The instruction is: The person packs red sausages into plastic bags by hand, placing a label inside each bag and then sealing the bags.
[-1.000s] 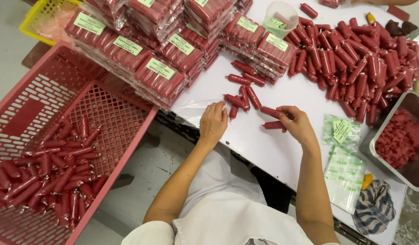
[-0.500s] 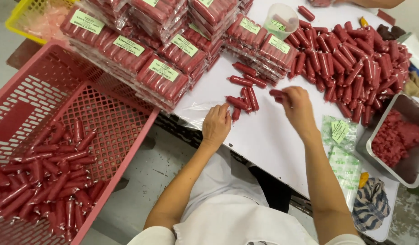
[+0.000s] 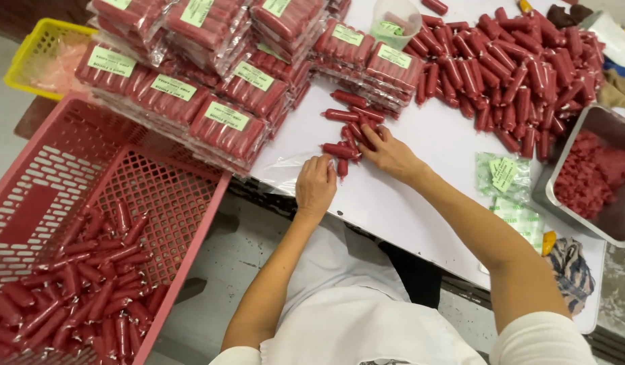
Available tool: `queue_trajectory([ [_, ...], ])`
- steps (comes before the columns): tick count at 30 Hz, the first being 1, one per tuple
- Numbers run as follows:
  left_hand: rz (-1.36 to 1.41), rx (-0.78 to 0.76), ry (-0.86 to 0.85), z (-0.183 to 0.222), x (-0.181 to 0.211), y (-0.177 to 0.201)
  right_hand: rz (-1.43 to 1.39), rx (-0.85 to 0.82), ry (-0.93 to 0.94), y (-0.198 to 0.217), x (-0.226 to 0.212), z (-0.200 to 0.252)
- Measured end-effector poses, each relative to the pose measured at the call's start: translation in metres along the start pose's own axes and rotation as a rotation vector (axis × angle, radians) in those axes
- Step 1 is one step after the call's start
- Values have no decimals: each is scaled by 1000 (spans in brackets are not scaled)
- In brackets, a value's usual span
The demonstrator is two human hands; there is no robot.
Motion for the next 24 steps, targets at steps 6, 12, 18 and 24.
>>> queue_trajectory([
  [6, -27, 40, -15, -1, 7, 9, -484, 213, -459, 15, 35, 4],
  [12, -33, 48, -12, 2, 6, 6, -2071, 914, -1473, -30, 52, 111],
  [18, -26, 43, -5, 0, 4, 4, -2231, 779, -1665, -2, 39, 95],
  [24, 19, 33, 16, 1, 1, 4, -1327, -237, -1230, -13, 40, 45],
])
Point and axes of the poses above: each hand's wrist, its own z-axis away from the middle knuckle, its own y-axis out of the back of the hand, x = y × z, the point moved 9 cm from there along -z, towards the middle knuckle, and after that the axes turned 3 degrees about -z, right-handed, at the moved point
